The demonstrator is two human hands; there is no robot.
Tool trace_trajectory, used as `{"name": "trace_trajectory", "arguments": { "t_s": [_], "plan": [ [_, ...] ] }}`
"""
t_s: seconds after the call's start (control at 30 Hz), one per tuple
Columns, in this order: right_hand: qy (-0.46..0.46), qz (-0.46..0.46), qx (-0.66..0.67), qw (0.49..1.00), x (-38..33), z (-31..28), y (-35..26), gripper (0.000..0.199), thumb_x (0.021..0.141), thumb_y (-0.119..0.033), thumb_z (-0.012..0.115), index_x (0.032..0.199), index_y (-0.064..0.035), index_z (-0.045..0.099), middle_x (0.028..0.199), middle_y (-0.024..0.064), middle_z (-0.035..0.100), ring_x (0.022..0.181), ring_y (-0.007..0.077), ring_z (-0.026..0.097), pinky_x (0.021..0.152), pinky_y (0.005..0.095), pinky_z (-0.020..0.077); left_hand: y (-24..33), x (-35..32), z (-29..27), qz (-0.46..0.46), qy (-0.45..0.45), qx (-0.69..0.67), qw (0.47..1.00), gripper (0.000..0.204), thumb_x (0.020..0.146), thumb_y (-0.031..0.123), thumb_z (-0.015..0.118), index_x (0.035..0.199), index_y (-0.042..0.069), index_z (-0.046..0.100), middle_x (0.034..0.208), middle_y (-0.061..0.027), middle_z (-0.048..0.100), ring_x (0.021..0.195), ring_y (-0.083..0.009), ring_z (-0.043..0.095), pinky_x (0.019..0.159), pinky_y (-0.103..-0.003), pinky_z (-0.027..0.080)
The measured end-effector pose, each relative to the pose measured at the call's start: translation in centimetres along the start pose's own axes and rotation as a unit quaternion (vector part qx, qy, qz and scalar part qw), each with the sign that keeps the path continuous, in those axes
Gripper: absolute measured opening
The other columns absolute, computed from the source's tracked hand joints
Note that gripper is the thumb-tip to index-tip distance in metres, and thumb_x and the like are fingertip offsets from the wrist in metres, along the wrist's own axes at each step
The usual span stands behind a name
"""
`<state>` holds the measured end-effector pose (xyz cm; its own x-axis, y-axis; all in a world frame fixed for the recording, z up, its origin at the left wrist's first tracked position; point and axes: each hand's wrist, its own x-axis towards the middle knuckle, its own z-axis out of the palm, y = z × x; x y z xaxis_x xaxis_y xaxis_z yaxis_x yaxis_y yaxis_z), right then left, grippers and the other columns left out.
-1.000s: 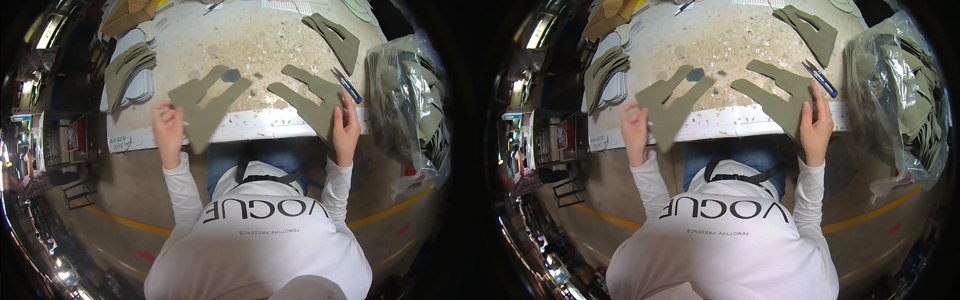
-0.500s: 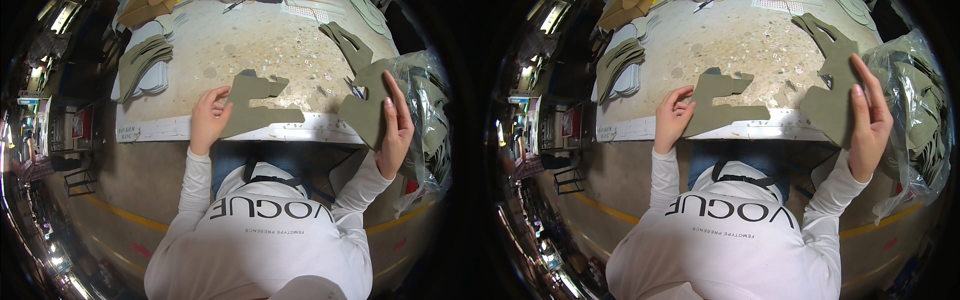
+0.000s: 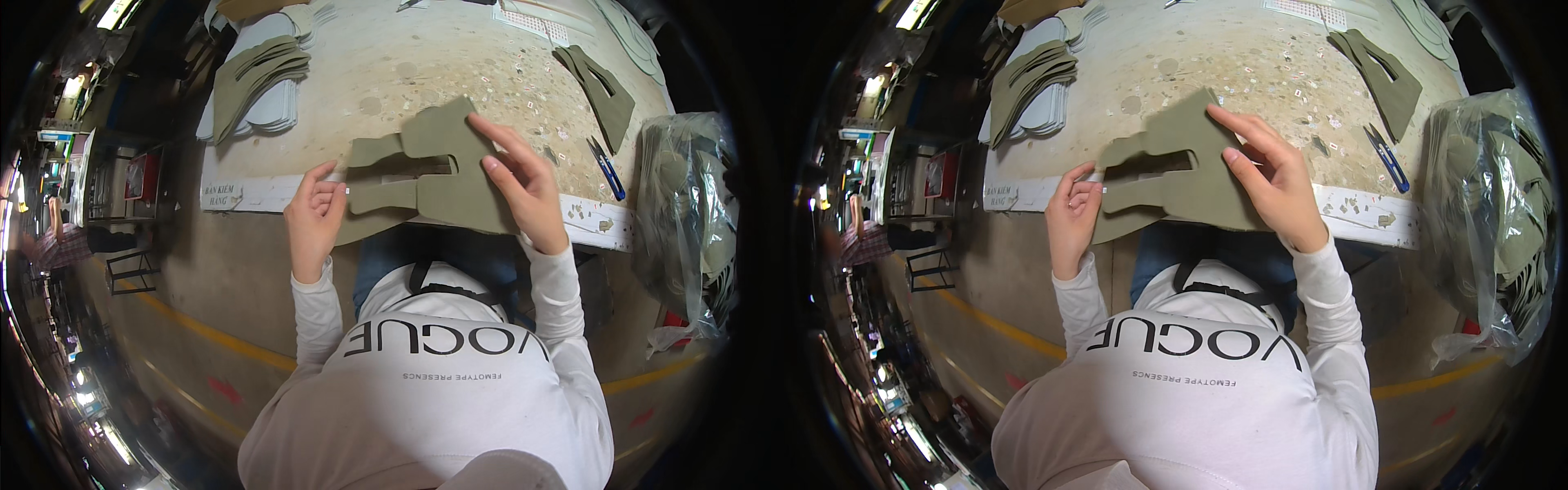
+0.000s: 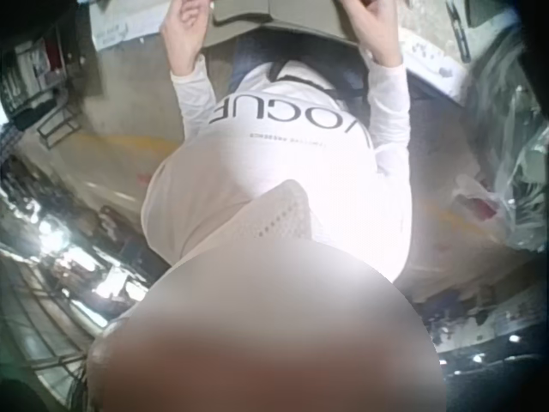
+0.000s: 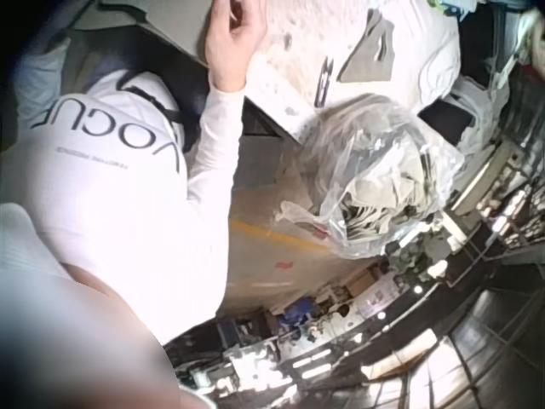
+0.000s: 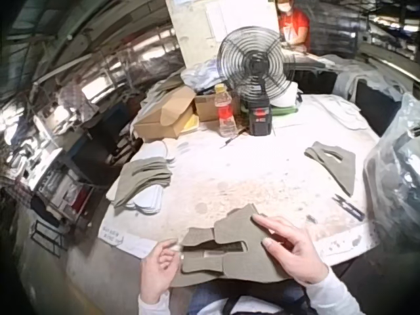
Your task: The person sorts and stacks olive-green fabric pieces on a worktable, aligning edges and organizing them into neat piles. The person repeatedly picks up pieces, checks alignment, and places them into stacks.
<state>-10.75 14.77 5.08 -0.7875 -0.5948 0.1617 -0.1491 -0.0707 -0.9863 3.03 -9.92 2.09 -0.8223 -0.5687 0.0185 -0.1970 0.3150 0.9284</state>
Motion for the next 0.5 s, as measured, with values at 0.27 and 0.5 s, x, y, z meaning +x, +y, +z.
{"name": "trace_trajectory", "arguments": {
  "t_s": [0.27, 0.5],
  "plan": [
    [0.026, 0.012, -0.113, 0.993, -0.3, -1.0, 5.6, 0.041, 0.089, 0.002, 0.055, 0.129, -0.0046, 0.058, 0.117, 0.0085, 0.062, 0.102, 0.0138, 0.06, 0.087, 0.025, 0.0469, 0.1, 1.1, 0.8, -0.016, -0.117, -0.098, 0.988, 0.035, 0.091, -0.001, 0.058, 0.127, 0.001, 0.057, 0.09, -0.0025, 0.065, 0.072, 0.0002, 0.053, 0.062, -0.016, 0.042],
    [0.112, 0.028, -0.115, 0.987, -1.5, -4.3, 4.7, 0.041, 0.09, 0.0, 0.056, 0.13, -0.0037, 0.057, 0.111, 0.0074, 0.065, 0.098, 0.0126, 0.059, 0.087, 0.025, 0.0452, 3.8, 1.0, -4.4, 0.032, -0.071, -0.147, 0.986, 0.042, 0.092, -0.003, 0.054, 0.133, -0.003, 0.051, 0.095, -0.0023, 0.065, 0.069, 0.0009, 0.049, 0.062, -0.014, 0.038]
  ]
}}
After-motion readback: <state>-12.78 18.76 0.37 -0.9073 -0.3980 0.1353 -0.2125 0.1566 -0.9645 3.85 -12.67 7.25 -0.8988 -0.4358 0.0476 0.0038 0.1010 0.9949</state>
